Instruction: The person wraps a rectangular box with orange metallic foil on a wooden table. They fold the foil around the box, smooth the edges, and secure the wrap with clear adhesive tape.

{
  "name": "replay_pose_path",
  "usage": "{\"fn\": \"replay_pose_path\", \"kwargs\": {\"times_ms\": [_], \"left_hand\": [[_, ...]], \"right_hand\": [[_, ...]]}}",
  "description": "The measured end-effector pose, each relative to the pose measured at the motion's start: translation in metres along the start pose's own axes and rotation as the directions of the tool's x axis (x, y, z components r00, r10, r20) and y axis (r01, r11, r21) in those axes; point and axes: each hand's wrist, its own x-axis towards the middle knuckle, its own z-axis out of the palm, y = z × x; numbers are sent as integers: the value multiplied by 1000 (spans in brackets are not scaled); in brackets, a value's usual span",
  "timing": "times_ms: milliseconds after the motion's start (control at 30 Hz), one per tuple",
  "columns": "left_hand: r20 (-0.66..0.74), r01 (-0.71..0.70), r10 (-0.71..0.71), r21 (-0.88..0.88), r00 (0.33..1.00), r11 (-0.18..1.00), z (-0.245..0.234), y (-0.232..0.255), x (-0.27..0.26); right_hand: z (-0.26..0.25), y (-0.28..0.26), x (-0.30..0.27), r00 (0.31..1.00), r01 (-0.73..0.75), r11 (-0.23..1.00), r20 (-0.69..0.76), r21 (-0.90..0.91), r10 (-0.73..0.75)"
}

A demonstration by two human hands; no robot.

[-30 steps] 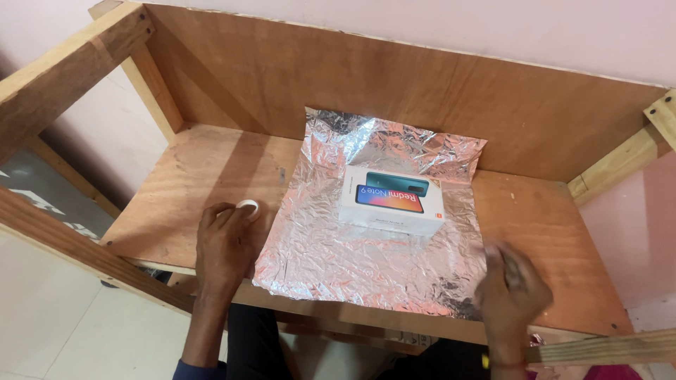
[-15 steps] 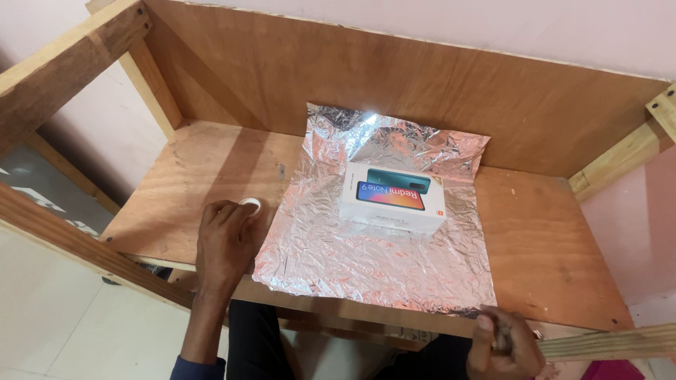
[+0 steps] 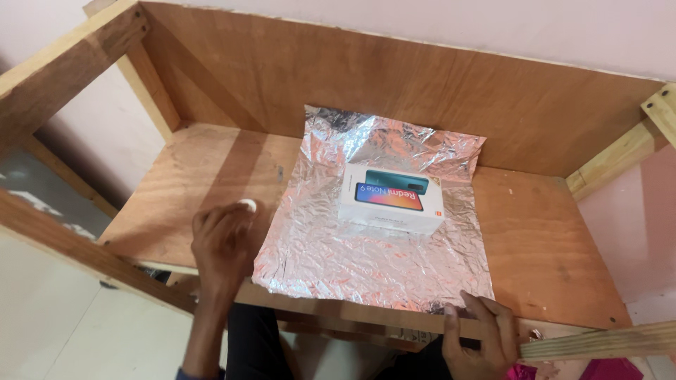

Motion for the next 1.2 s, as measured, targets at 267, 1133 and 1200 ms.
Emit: {"fn": "replay_pose_path", "kwargs": {"times_ms": [267,1133,1200], "left_hand": [[126,-238,256,-148,958,960,18,91,-70],[278,-656,631,-6,724,755,64,159,-2],[286,-665,641,-20,712,747,67,157,9]], "right_hand": [[11,-6,90,960,227,973,159,32,-229],[-1,-38,179,732,259,901,538,347,-418],[-13,-42,173,676,284,898,594,335,-436]]}}
